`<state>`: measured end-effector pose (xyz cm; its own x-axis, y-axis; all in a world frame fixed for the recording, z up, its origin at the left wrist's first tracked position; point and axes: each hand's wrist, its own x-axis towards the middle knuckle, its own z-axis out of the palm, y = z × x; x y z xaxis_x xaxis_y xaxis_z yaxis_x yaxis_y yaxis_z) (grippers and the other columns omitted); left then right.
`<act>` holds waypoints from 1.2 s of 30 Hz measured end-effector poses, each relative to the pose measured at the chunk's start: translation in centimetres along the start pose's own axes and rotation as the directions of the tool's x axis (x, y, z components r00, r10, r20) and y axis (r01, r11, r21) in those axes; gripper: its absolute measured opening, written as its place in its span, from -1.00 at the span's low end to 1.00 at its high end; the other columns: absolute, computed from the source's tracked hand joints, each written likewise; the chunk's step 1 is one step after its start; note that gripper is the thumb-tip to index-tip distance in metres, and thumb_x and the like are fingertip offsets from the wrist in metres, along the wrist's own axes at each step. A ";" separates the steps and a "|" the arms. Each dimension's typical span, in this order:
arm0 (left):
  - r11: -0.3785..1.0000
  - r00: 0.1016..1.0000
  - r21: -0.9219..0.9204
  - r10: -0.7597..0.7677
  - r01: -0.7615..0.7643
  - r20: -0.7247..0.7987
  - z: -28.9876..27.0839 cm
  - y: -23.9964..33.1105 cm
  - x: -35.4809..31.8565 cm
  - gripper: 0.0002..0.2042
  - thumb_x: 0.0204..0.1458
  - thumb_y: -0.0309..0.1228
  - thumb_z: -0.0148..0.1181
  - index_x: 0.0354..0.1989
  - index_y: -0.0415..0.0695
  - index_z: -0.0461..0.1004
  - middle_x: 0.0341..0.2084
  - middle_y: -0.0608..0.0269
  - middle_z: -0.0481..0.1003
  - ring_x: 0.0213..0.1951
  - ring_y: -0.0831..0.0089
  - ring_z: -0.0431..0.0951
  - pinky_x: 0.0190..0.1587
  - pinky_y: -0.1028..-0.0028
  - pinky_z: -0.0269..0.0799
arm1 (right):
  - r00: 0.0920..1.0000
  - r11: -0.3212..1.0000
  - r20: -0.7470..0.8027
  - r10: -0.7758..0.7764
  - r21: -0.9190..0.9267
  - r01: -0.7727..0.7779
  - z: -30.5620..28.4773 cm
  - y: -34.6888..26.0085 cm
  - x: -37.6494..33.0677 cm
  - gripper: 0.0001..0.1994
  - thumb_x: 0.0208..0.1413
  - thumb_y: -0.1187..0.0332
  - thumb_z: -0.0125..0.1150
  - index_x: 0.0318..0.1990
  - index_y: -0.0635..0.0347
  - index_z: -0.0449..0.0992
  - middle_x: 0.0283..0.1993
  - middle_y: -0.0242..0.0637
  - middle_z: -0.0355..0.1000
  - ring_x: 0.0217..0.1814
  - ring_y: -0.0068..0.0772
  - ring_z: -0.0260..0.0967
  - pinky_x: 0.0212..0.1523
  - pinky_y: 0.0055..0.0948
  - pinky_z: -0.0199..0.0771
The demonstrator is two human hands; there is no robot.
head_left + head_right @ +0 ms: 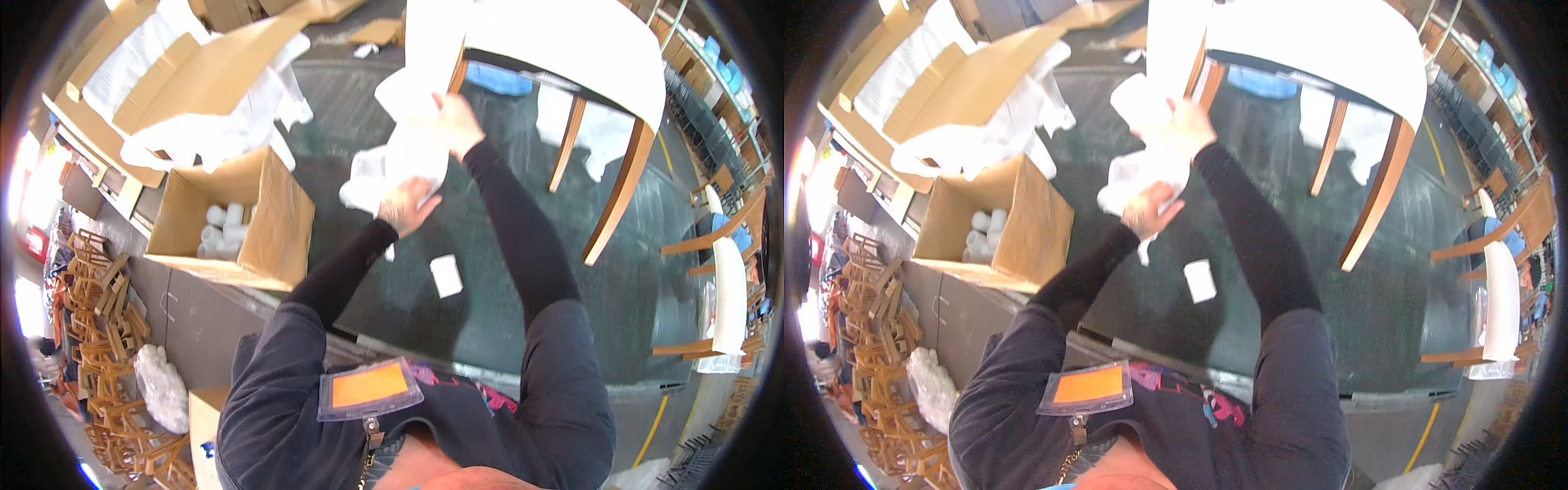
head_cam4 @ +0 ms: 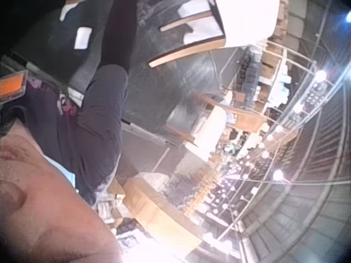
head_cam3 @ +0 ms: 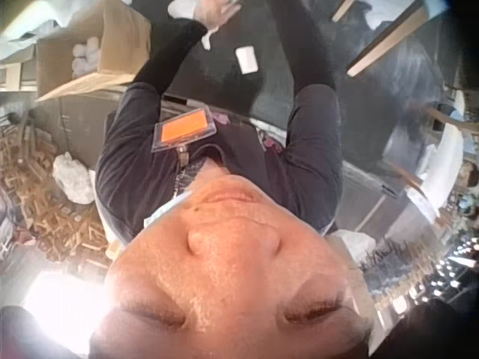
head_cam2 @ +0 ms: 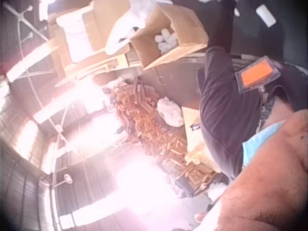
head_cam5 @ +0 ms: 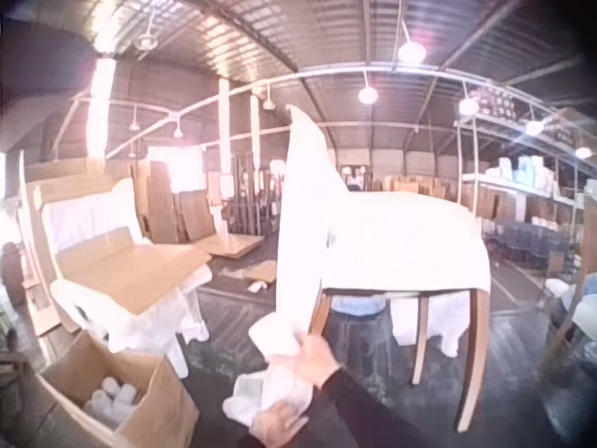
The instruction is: The person wraps wooden chairs with white protective foam and paper on a conveyor belt. They place foam sleeves on the chair legs, cover the chair with foam sheets, and add cardboard pieces for extra protection.
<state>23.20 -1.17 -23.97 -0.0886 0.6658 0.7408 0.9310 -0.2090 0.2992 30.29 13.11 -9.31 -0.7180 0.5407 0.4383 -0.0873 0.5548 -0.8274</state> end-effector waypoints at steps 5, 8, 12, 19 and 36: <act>0.833 0.847 -0.166 -0.531 0.528 0.027 -1.4 -1.7 2.4 -0.44 0.02 -0.11 0.36 0.01 -0.31 0.36 -0.36 -0.02 0.52 -0.23 0.22 0.58 -0.18 0.24 0.50 | 0.990 0.966 -0.048 0.132 0.228 -0.118 -4.6 3.0 -1.5 -0.49 -0.02 0.25 0.50 0.06 0.34 0.52 -0.08 -0.22 0.59 -0.09 -0.47 0.56 -0.01 -0.43 0.56; 0.892 0.924 0.322 -0.367 0.318 0.105 0.1 -5.6 3.7 -0.28 -0.06 0.06 0.36 0.08 -0.32 0.36 -0.33 -0.12 0.52 -0.11 0.14 0.56 -0.08 0.19 0.49 | 0.998 0.953 -0.028 0.060 0.300 -0.049 -4.6 4.3 -2.6 -0.41 -0.01 0.21 0.49 0.14 0.33 0.47 -0.02 -0.18 0.57 0.06 -0.45 0.49 0.13 -0.40 0.47; 0.917 0.918 0.262 -0.352 0.300 0.182 1.3 -9.7 6.7 -0.41 -0.06 0.04 0.34 -0.11 -0.30 0.45 -0.28 -0.10 0.55 -0.12 0.09 0.60 -0.05 0.23 0.50 | 0.968 0.988 -0.196 0.155 0.037 -0.150 -6.9 11.4 -9.2 -0.36 -0.04 0.07 0.48 0.11 0.33 0.49 0.06 -0.06 0.53 0.21 -0.28 0.43 0.23 -0.29 0.38; 0.939 0.942 -0.076 -0.332 0.335 0.047 2.6 -9.7 12.6 -0.32 -0.09 0.02 0.33 -0.01 -0.37 0.35 -0.23 -0.24 0.56 -0.11 -0.04 0.61 -0.02 0.18 0.51 | 0.481 0.368 -0.064 0.874 -0.558 -0.743 -8.2 26.0 -30.6 -0.13 -0.36 -0.27 0.40 0.24 -0.24 0.45 0.42 -0.18 0.20 0.49 0.30 -0.07 0.33 0.42 -0.01; 0.903 0.886 -0.012 -0.424 0.429 -0.186 4.5 -7.8 20.2 -0.37 -0.15 -0.13 0.37 0.06 -0.31 0.44 -0.10 -0.23 0.56 -0.01 -0.03 0.58 0.05 0.11 0.48 | 0.604 0.671 0.437 0.667 -0.705 -0.231 11.4 14.4 -33.3 -0.22 -0.46 -0.30 0.50 0.09 -0.40 0.58 0.48 0.07 -0.14 0.30 0.30 0.10 0.23 0.33 0.10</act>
<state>15.78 17.13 -14.06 -0.5389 0.5458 0.6416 0.7985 0.0885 0.5954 45.05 -4.14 -39.81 -0.7935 0.4200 -0.4404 0.5938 0.6930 -0.4089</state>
